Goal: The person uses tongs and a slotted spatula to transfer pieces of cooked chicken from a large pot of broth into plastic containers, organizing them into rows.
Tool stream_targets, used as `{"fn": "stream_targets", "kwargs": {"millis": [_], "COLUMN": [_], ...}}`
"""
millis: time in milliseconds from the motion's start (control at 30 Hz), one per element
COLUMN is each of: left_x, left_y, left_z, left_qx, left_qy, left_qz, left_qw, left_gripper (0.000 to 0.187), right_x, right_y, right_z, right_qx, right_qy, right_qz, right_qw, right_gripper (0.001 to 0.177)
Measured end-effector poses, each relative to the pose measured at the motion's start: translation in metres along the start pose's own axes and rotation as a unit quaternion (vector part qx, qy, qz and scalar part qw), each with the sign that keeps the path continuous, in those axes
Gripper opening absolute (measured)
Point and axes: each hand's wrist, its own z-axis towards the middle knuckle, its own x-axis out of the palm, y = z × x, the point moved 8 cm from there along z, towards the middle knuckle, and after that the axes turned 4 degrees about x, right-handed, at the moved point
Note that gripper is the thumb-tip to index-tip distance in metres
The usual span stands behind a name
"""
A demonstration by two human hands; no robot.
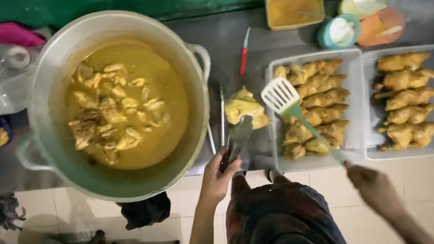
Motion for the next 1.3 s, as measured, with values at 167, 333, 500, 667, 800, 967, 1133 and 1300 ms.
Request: {"fn": "stream_targets", "kwargs": {"millis": [167,333,500,667,800,967,1133,1300], "left_x": [0.038,0.063,0.079,0.096,0.096,0.092,0.083,0.091], "left_y": [0.005,0.012,0.017,0.0,-0.008,0.022,0.029,-0.015], "left_z": [0.02,0.041,0.06,0.086,0.098,0.135,0.139,0.122], "left_qx": [-0.091,-0.119,-0.096,0.047,0.024,0.106,0.134,0.115], "left_qy": [0.053,0.097,0.138,0.16,0.164,0.161,0.125,0.115], "left_qz": [0.046,0.168,0.318,0.426,0.441,0.502,0.515,0.518], "left_qw": [0.993,0.974,0.933,0.889,0.882,0.843,0.838,0.839], "left_gripper": [0.047,0.062,0.073,0.058,0.061,0.06,0.067,0.075], "right_x": [-0.085,-0.1,-0.08,-0.045,-0.02,0.005,0.032,-0.012], "right_y": [0.04,0.037,-0.004,-0.05,-0.056,-0.039,-0.06,-0.054], "right_z": [-0.013,-0.009,0.017,0.044,0.057,0.061,0.101,0.065], "right_qx": [0.037,0.056,0.056,0.125,0.129,0.141,0.077,0.051], "right_qy": [0.012,0.04,0.066,0.063,0.078,0.095,0.057,0.038], "right_qz": [0.015,0.008,-0.022,0.087,0.114,0.13,0.077,0.012], "right_qw": [0.999,0.998,0.996,0.986,0.982,0.977,0.992,0.998], "right_gripper": [0.053,0.054,0.057,0.051,0.05,0.054,0.049,0.051]}}
